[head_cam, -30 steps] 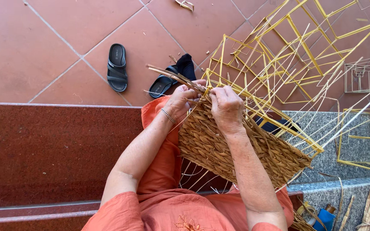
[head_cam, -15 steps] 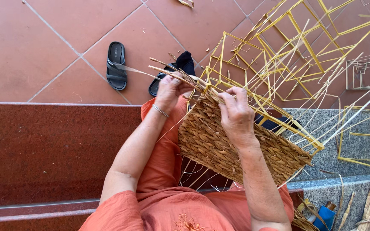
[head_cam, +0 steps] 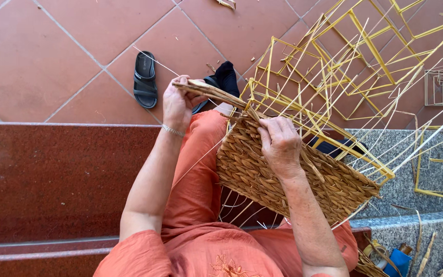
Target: The person weaves a rectangular basket by hand, interlacing dried palm strips through a yellow metal frame. They repeatedly pull and tuck the strips to build up the basket walls, occasionally adjusting the frame and trimming excess material.
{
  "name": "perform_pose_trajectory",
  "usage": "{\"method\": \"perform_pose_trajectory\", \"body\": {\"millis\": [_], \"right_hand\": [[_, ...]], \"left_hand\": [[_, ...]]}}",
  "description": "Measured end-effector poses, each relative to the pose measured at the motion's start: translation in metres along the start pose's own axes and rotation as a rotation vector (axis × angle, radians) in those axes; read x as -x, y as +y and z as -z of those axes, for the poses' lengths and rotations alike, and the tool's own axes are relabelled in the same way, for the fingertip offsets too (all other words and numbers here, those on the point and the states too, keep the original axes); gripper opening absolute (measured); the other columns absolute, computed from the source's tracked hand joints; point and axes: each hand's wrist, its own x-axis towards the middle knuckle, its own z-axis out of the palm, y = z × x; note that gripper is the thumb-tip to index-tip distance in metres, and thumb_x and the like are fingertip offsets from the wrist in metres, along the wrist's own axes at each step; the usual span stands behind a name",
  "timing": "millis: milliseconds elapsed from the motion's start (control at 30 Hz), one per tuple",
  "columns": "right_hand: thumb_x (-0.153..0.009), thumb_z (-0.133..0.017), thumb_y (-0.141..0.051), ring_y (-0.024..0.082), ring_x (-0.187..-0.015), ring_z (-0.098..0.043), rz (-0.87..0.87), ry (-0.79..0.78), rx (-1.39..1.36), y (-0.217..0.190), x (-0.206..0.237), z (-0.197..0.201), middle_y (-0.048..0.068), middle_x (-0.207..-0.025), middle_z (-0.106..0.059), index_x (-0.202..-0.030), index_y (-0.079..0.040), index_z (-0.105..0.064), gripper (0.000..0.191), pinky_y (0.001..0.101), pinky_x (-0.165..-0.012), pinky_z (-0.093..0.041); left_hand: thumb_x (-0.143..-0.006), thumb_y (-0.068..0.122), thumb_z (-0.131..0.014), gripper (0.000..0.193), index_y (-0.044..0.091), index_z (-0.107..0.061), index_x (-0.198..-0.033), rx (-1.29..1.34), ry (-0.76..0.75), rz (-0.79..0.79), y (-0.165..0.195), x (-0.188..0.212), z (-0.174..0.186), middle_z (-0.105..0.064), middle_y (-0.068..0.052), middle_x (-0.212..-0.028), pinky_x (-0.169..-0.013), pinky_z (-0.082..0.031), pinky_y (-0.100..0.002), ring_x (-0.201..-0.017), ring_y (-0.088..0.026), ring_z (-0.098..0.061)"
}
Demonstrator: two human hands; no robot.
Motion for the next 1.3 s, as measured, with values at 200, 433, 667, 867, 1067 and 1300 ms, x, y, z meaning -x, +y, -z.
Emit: {"method": "perform_pose_trajectory", "body": {"millis": [200,433,667,867,1067,1300], "right_hand": [[-0.107,-0.069,-0.031,0.021,-0.075,-0.067,-0.147,-0.003,0.047,-0.005,-0.01,-0.001,0.004,-0.08,-0.068,-0.094,-0.012,-0.071,0.023,0.0359,-0.074,-0.054],[-0.098,-0.062,-0.027,0.012,-0.072,-0.073,-0.851,-0.302,-1.138,-0.018,-0.025,-0.017,0.013,-0.088,-0.073,-0.118,-0.001,-0.045,0.037,0.0242,-0.06,-0.06],[-0.093,-0.066,-0.007,0.015,-0.062,-0.06,-0.861,-0.471,-0.818,-0.005,-0.027,0.021,0.011,-0.087,-0.073,-0.127,-0.004,-0.06,0.034,0.0298,-0.053,-0.048],[-0.091,-0.074,-0.014,0.022,-0.079,-0.074,-0.298,-0.29,-0.247,0.015,-0.027,0.055,0.011,-0.093,-0.076,-0.114,-0.009,-0.075,0.023,0.0352,-0.071,-0.057],[-0.092,-0.076,-0.016,0.031,-0.082,-0.07,-0.151,-0.229,0.107,0.015,-0.024,0.057,0.012,-0.09,-0.071,-0.11,-0.009,-0.077,0.019,0.0412,-0.072,-0.055],[-0.093,-0.069,-0.009,0.025,-0.091,-0.068,0.35,-0.068,0.39,0.007,-0.035,0.056,0.01,-0.1,-0.071,-0.112,-0.003,-0.074,0.02,0.0372,-0.078,-0.055]], "left_hand": [[-0.112,0.008,-0.054,0.006,0.003,-0.057,-0.115,-0.671,-0.332,-0.552,0.015,0.091,-0.036,-0.074,-0.013,-0.106,-0.086,-0.065,-0.034,-0.098,-0.019,-0.075],[-0.097,-0.004,-0.067,0.028,0.004,-0.06,-0.122,-1.09,-0.715,-0.887,-0.015,0.14,-0.062,-0.071,-0.015,-0.123,-0.096,-0.062,-0.035,-0.113,-0.029,-0.074],[-0.085,0.018,-0.082,0.05,0.001,-0.059,-0.127,-1.009,-0.918,-0.681,0.002,0.133,-0.059,-0.066,-0.015,-0.124,-0.101,-0.054,-0.04,-0.115,-0.031,-0.066],[-0.093,0.001,-0.062,0.028,0.003,-0.066,-0.121,-1.387,-0.717,-0.651,-0.025,0.041,-0.079,-0.065,-0.012,-0.106,-0.092,-0.053,-0.043,-0.105,-0.033,-0.063],[-0.08,0.001,-0.058,0.041,0.005,-0.068,-0.119,-1.534,-0.934,-0.42,-0.053,0.012,-0.09,-0.059,-0.015,-0.105,-0.091,-0.049,-0.044,-0.107,-0.034,-0.057],[-0.08,0.017,-0.074,0.021,0.006,-0.068,-0.097,-1.383,-1.166,-0.489,-0.038,0.009,-0.087,-0.059,-0.011,-0.104,-0.094,-0.048,-0.042,-0.105,-0.031,-0.056]]}}
